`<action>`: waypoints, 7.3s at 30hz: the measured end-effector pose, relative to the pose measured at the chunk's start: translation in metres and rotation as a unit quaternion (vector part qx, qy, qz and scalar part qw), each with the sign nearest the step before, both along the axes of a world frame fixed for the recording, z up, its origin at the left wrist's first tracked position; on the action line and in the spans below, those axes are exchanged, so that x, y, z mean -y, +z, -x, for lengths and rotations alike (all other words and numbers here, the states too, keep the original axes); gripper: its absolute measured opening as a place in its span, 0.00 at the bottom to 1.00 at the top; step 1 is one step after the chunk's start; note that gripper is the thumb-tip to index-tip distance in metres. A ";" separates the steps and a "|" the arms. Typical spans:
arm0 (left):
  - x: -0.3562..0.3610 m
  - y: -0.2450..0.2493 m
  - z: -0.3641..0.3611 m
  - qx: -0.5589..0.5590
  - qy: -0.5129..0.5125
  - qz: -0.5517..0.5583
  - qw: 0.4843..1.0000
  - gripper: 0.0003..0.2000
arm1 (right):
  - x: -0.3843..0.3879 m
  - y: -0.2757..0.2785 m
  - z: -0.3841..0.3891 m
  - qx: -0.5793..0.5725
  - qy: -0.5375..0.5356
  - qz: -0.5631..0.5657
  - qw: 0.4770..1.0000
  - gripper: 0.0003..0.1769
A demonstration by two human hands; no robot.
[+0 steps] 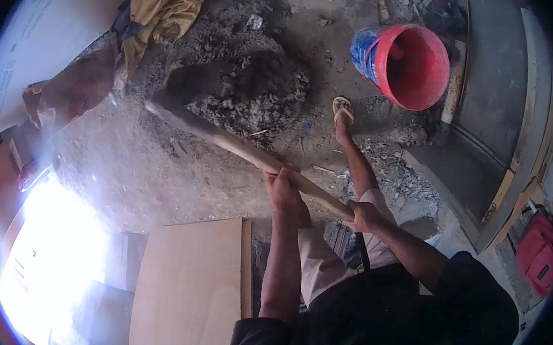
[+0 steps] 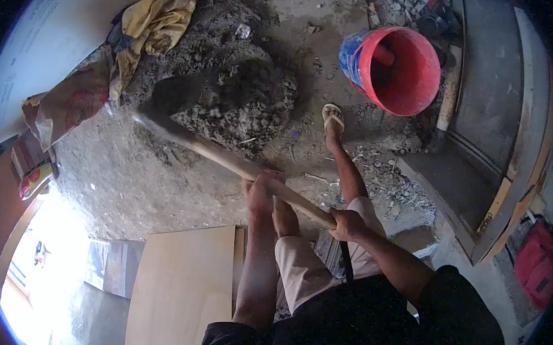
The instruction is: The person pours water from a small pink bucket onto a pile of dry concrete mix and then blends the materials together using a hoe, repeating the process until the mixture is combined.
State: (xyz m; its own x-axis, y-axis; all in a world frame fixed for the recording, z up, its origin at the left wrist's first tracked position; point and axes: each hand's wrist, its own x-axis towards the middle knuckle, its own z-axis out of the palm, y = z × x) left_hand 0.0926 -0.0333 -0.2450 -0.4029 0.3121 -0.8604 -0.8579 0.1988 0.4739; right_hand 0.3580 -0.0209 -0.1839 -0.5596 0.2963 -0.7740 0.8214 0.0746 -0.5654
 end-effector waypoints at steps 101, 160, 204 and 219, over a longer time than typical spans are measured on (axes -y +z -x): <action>-0.094 -0.077 0.194 -0.026 -0.338 0.304 0.890 0.12 | -0.438 -0.338 -0.069 0.273 -0.094 -0.364 0.886 0.19; 0.025 -0.125 0.065 -0.212 -0.462 0.277 0.815 0.28 | -0.220 -0.235 0.335 0.151 0.064 -0.143 0.976 0.10; 0.000 -0.106 0.081 -0.184 -0.485 0.279 0.808 0.25 | -0.221 -0.142 0.210 0.020 -0.010 -0.133 0.991 0.20; -0.002 -0.109 0.072 -0.203 -0.432 0.292 0.829 0.29 | -0.332 -0.101 -0.082 0.120 -0.002 -0.485 0.866 0.28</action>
